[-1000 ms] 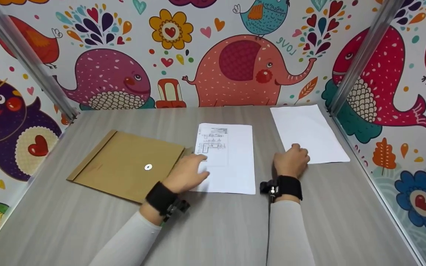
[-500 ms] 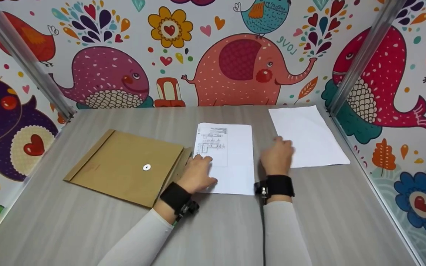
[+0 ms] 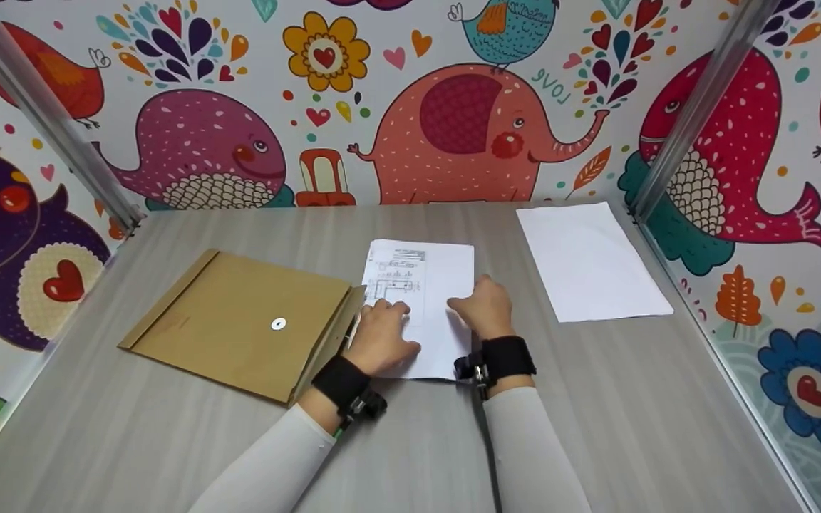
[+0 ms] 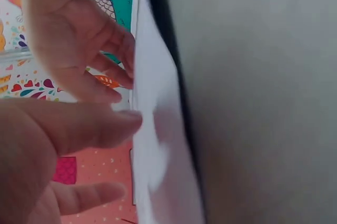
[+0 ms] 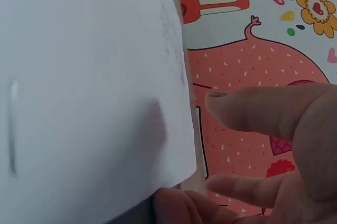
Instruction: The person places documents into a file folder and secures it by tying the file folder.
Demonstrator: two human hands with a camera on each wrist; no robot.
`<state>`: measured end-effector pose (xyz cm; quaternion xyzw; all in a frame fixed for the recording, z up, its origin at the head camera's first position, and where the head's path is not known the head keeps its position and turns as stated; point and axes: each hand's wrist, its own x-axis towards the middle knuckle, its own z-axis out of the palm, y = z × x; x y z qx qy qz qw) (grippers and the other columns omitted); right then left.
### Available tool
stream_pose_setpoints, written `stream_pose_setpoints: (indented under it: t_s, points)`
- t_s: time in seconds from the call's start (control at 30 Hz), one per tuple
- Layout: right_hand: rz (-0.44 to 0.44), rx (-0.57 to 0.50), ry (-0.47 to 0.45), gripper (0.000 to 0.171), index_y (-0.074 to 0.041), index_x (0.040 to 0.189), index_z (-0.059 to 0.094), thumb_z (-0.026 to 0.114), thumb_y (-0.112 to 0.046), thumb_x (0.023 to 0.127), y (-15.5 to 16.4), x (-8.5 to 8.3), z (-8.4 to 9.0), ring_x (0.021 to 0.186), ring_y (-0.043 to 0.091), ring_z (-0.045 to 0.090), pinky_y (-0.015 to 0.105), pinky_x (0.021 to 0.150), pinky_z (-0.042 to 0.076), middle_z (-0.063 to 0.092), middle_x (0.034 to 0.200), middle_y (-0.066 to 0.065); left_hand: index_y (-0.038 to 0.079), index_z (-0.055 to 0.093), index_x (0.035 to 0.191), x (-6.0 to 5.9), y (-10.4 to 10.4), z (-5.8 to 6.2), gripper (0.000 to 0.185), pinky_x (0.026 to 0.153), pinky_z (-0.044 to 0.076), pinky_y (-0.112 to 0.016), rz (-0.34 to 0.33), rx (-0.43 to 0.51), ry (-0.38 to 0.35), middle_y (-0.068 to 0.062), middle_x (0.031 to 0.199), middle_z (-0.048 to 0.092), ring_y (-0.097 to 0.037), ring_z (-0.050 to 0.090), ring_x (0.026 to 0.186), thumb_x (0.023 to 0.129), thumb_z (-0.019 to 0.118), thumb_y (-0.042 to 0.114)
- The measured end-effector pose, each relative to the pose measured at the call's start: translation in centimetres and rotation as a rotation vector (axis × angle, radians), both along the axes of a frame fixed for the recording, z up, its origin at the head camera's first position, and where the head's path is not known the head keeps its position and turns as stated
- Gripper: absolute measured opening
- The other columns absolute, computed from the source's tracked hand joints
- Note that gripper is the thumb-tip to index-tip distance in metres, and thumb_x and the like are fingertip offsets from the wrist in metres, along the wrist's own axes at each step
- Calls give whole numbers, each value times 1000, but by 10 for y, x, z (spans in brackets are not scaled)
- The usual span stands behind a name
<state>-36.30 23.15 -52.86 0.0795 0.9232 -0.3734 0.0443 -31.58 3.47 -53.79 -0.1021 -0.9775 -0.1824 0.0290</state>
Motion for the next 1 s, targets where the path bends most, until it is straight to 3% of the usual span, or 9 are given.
stream_pose_setpoints:
  t_s: [0.17,0.27,0.37,0.5,0.6,0.77,0.9,1.0]
  points:
    - [-40,-280,-100,84,14,155,35,75,-28,94,-5,-1,0,117,38,68,38,92,62,50,151,36,4,74,112,0,-1,-2,47,89,42,-41,-53,-38,24,-14,104,72,-31,63,99,79,90,34]
    - [-47,-339,-100,74,15,148,44,75,-24,93,-10,-1,-3,112,33,65,35,89,58,56,143,33,4,74,114,0,0,-2,48,89,43,-41,-60,-48,12,-15,106,73,-32,63,100,81,89,35]
    - [0,-334,-36,60,15,143,51,70,-15,95,-13,-1,-7,114,37,64,42,97,55,60,137,34,5,74,116,1,1,-1,48,87,48,-40,-52,-41,-6,-16,109,72,-33,62,101,83,88,36]
    - [56,-185,102,50,12,147,48,56,-11,103,-10,-1,-6,134,49,56,56,116,46,57,144,36,6,75,118,3,1,5,42,82,54,-41,-58,26,-25,-14,108,73,-33,64,99,88,82,35]
    - [25,-76,213,43,7,144,53,48,-16,109,-4,-2,1,134,50,57,60,114,45,62,140,34,7,75,119,7,-1,19,37,84,56,-42,-79,120,-10,-13,108,75,-32,68,99,92,77,32]
    - [43,-160,343,34,1,135,62,52,-19,109,15,0,22,119,42,65,52,102,51,70,129,28,8,74,125,10,-18,55,37,92,56,-43,-67,271,68,-14,116,75,-32,70,107,95,76,30]
    - [186,-291,301,39,1,140,62,58,-23,109,30,6,37,119,30,65,34,96,54,67,138,24,11,68,136,3,-46,78,45,101,54,-46,-37,328,180,-16,135,65,-34,63,120,96,77,28]
    - [313,-395,240,40,3,139,63,62,-22,108,32,10,43,106,21,70,26,84,59,69,129,24,12,59,145,-5,-71,85,54,110,50,-49,-21,318,258,-18,150,53,-35,55,133,98,76,30]
